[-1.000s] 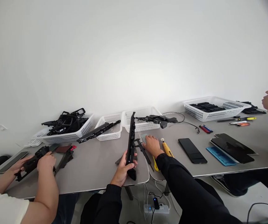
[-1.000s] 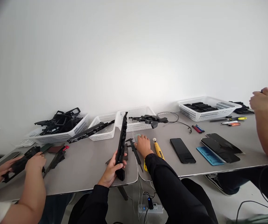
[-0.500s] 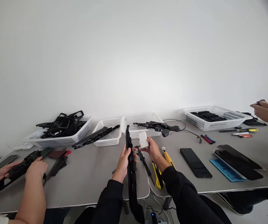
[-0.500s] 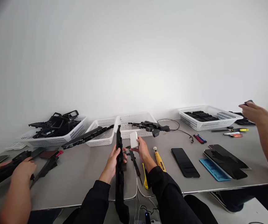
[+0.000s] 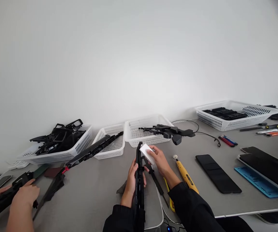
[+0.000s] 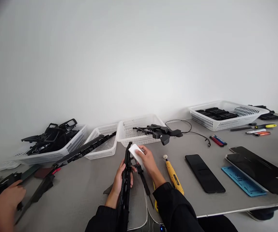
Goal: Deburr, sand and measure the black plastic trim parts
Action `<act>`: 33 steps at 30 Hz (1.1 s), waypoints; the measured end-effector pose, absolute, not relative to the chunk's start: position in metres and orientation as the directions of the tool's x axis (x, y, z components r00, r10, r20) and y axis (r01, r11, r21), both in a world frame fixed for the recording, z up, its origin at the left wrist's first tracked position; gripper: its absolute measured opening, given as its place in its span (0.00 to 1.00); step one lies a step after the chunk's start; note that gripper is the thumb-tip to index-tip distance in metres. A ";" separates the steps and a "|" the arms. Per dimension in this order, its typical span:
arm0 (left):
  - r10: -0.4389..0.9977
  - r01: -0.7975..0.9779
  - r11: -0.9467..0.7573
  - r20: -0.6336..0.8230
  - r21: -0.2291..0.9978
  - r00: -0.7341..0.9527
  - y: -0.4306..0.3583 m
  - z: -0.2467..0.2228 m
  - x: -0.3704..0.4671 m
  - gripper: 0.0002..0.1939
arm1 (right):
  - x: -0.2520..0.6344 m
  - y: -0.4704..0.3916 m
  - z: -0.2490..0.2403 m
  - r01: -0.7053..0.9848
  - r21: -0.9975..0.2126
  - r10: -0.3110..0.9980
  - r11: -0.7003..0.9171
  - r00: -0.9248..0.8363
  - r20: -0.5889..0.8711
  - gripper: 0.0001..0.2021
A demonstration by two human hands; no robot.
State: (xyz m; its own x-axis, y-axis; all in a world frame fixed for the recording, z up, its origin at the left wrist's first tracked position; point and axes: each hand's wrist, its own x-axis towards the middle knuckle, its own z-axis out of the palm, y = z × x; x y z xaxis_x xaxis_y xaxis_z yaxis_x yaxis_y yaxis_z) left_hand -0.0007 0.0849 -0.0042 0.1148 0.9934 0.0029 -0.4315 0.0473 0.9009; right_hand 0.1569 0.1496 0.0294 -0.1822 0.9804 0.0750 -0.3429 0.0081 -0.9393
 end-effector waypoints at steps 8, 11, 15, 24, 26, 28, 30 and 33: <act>0.998 -0.387 0.048 -0.027 0.921 0.059 0.081 0.006 0.006 0.41 | 0.168 0.150 0.029 -0.330 -0.944 0.966 0.001 -0.245 0.086 0.24; 0.998 -0.415 0.054 -0.054 0.908 0.013 0.079 0.007 0.008 0.36 | 0.168 0.150 0.031 -0.315 -0.948 0.960 0.036 -0.252 0.120 0.21; 0.995 -0.459 0.083 -0.050 0.884 0.084 0.080 0.004 0.010 0.33 | 0.169 0.148 0.034 -0.288 -0.955 0.956 0.067 -0.257 0.144 0.22; 0.989 -0.471 0.141 -0.144 0.871 0.029 0.087 -0.009 0.001 0.30 | 0.170 0.143 0.039 -0.236 -0.971 0.922 0.047 -0.363 0.133 0.25; 0.994 -0.453 0.105 -0.113 0.885 0.008 0.087 -0.008 0.001 0.31 | 0.169 0.143 0.038 -0.238 -0.969 0.932 0.059 -0.334 0.138 0.26; 0.996 -0.433 0.078 -0.084 0.898 0.005 0.086 -0.008 0.001 0.31 | 0.169 0.143 0.038 -0.240 -0.969 0.941 0.059 -0.311 0.134 0.26; 0.998 -0.422 0.066 -0.069 0.904 0.007 0.086 -0.008 0.001 0.31 | 0.170 0.142 0.038 -0.239 -0.969 0.943 0.055 -0.306 0.129 0.26; 0.997 -0.443 0.073 -0.077 0.893 0.009 0.088 -0.012 0.001 0.28 | 0.169 0.142 0.037 -0.236 -0.971 0.935 0.032 -0.336 0.112 0.26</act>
State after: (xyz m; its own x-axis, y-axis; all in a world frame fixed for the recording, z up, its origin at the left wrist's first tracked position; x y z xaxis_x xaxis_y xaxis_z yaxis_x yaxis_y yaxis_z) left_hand 0.0006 0.0882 -0.0118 0.0093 0.9970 -0.0765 -0.4432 0.0727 0.8935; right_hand 0.1693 0.1423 0.0369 -0.3358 0.9352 0.1123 -0.2356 0.0320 -0.9713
